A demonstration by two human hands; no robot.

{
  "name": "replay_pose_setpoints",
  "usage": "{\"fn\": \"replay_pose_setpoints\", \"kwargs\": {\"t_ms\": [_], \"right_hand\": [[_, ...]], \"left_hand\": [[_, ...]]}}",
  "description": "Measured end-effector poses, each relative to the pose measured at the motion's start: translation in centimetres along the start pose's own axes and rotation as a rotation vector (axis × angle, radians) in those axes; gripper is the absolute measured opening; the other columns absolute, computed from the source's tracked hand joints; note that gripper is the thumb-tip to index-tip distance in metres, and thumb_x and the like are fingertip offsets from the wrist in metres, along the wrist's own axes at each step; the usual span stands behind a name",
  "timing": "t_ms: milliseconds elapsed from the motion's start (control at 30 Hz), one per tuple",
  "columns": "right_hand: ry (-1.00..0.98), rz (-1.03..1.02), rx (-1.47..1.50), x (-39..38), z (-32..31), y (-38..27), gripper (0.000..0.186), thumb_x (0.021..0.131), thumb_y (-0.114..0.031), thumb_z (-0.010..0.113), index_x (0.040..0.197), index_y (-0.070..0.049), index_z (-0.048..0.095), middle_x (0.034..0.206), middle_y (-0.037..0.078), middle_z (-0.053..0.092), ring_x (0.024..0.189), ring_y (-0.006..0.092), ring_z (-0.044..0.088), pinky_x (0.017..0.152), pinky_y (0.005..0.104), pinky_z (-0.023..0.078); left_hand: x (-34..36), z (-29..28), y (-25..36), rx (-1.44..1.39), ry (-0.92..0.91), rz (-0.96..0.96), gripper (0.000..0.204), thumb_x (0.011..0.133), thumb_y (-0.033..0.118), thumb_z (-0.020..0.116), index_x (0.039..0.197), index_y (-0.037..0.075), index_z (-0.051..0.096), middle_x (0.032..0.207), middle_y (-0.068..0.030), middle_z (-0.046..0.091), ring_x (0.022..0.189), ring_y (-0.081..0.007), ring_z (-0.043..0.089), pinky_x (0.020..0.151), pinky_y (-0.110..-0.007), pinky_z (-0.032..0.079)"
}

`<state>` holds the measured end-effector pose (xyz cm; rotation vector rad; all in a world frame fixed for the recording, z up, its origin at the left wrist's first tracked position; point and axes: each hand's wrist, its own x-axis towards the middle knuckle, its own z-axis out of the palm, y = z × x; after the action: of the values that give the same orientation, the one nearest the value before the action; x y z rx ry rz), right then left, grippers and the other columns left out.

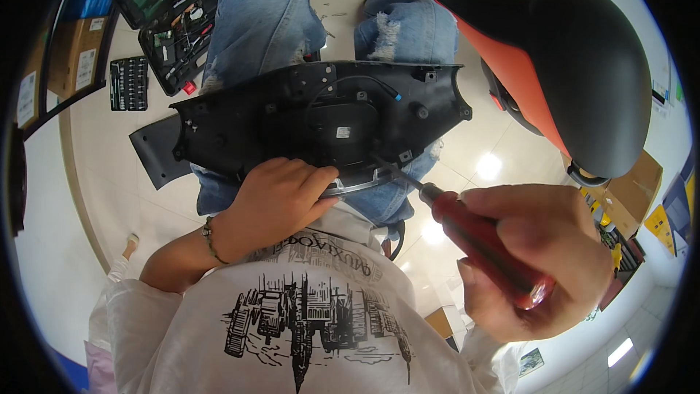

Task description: The recorder is using a screwdriver to remove or tighten screws on a black plastic motorcycle part, likely a fairing or headlight component.

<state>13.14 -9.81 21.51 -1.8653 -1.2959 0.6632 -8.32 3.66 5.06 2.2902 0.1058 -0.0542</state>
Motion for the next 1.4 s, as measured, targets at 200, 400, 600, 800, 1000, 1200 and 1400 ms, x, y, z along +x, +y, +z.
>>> {"fn": "replay_pose_setpoints", "kwargs": {"t_ms": [200, 400, 600, 800, 1000, 1200, 1400], "right_hand": [[-0.197, -0.171, -0.207, 2.1, -1.0, -0.3, 0.046, 0.070, -0.003, 0.086, 0.104, 0.002, 0.056, 0.090, 0.025, 0.064, 0.069, 0.0233, 0.068, 0.048, 0.0262, 0.050], [-0.209, -0.228, -0.405, 2.0, -0.7, -1.0, 0.054, 0.061, -0.017, 0.095, 0.096, 0.002, 0.058, 0.080, 0.016, 0.063, 0.054, 0.0213, 0.062, 0.041, 0.0255, 0.044], [-0.154, -0.158, -0.447, 1.3, 0.3, -2.1, 0.038, 0.064, -0.015, 0.091, 0.089, -0.009, 0.062, 0.082, 0.012, 0.064, 0.052, 0.0164, 0.060, 0.040, 0.0250, 0.042], [-0.283, -0.155, -0.495, 1.8, -0.9, -3.5, 0.039, 0.076, -0.032, 0.082, 0.096, -0.008, 0.060, 0.087, 0.016, 0.066, 0.064, 0.0240, 0.062, 0.057, 0.0323, 0.047], [-0.346, -0.144, -0.816, 2.9, -1.1, -4.2, 0.029, 0.080, -0.030, 0.079, 0.093, -0.008, 0.065, 0.076, 0.003, 0.067, 0.056, 0.0151, 0.059, 0.047, 0.0243, 0.045], [-0.351, -0.052, -0.679, 3.0, -1.1, -4.4, 0.034, 0.076, -0.028, 0.080, 0.097, -0.007, 0.064, 0.091, 0.011, 0.067, 0.062, 0.0239, 0.061, 0.057, 0.0338, 0.046], [-0.541, -0.154, -0.896, 3.3, -2.0, -5.6, 0.035, 0.085, -0.030, 0.074, 0.105, -0.004, 0.062, 0.096, 0.012, 0.067, 0.062, 0.0228, 0.061, 0.054, 0.0344, 0.048]], "left_hand": [[-0.2, 0.9, -0.3, 0.046, 0.077, 0.038, 0.031, 0.079, 0.029, 0.077, 0.096, 0.009, 0.061, 0.071, 0.0013, 0.060, 0.070, -0.0149, 0.060, 0.065, -0.030, 0.047], [-0.3, 1.1, -0.3, 0.064, 0.099, 0.046, 0.033, 0.078, 0.029, 0.077, 0.097, 0.008, 0.061, 0.070, 0.0022, 0.059, 0.069, -0.0134, 0.059, 0.063, -0.028, 0.047], [-0.2, 1.0, -0.3, 0.068, 0.109, 0.046, 0.033, 0.077, 0.030, 0.078, 0.096, 0.008, 0.061, 0.070, 0.0023, 0.059, 0.069, -0.0132, 0.059, 0.064, -0.028, 0.047], [-0.3, 1.0, -0.3, 0.077, 0.107, 0.052, 0.033, 0.077, 0.030, 0.078, 0.096, 0.008, 0.061, 0.070, 0.0024, 0.058, 0.069, -0.0133, 0.059, 0.064, -0.028, 0.047], [-0.3, 1.1, -0.3, 0.070, 0.110, 0.051, 0.035, 0.077, 0.030, 0.078, 0.097, 0.008, 0.061, 0.070, 0.0024, 0.058, 0.070, -0.0136, 0.059, 0.065, -0.028, 0.047], [-0.4, 0.8, -0.3, 0.044, 0.050, 0.022, 0.033, 0.081, 0.028, 0.076, 0.104, 0.007, 0.065, 0.077, -0.0036, 0.066, 0.073, -0.0189, 0.065, 0.070, -0.031, 0.052], [-0.4, 1.1, -0.3, 0.029, 0.036, 0.016, 0.034, 0.081, 0.029, 0.076, 0.104, 0.007, 0.065, 0.077, -0.0037, 0.066, 0.073, -0.0189, 0.065, 0.070, -0.032, 0.052]]}}
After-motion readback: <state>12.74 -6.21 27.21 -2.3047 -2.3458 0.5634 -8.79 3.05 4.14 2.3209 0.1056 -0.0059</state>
